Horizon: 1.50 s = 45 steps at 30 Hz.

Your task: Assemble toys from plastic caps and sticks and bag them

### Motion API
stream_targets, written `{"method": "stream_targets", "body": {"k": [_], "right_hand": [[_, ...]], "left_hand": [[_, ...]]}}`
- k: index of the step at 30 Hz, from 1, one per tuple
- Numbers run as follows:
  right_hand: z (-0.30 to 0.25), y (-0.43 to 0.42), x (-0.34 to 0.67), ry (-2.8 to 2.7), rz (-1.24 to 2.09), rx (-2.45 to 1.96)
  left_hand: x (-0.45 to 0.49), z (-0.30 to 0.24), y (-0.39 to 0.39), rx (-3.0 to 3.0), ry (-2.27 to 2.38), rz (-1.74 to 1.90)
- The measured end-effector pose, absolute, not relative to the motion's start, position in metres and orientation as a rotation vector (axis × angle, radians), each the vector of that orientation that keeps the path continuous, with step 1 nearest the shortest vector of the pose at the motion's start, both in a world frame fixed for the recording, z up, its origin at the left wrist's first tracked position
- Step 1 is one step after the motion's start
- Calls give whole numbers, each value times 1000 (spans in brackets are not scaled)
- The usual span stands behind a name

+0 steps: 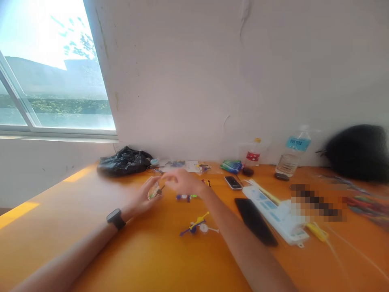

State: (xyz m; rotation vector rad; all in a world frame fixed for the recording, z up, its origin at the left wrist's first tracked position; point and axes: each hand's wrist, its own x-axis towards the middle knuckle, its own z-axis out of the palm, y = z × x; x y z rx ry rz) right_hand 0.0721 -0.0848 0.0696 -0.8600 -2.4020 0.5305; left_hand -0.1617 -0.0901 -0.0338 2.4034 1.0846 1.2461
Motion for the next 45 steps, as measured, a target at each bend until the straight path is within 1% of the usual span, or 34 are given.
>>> {"method": "stream_targets", "body": {"k": [4,6,8,12,15,18,23,28,31,34,40,45], "right_hand": [[83,-89,84,-2333,429,-950],[90,-89,95,-2444,507,-1027],[90,-88,101,-2686,668,-1098],[66,-88,92,-3226,1011,-1350],[42,-85,77,-3319,951,-1584],[30,-79,73,-3219,1105,-1452],[38,-69,86,-3106,1070,-1196],[56,-68,98,-2806,1425,-852],[64,-70,102,-2583,1506,-788],[68,-71,104,-2306,1478,-810],[75,-66,99,-1829,1240,-689],[83,-66,95,-1635,1031,-635]], "left_hand": [[-163,-36,-88,2389,1088,1263],[-164,-38,-86,2384,1100,1264],[-166,-40,-84,2381,1106,1258],[-167,-43,-82,2379,1128,1245],[-168,-42,-82,2395,1121,1240],[-168,-40,-83,2411,1108,1241],[-168,-40,-83,2412,1106,1245],[-168,-42,-82,2379,1087,1270],[-167,-41,-83,2347,1068,1265],[-166,-39,-86,2295,1058,1247],[-164,-38,-89,2156,1055,1212],[-161,-37,-91,2118,996,1183]]}}
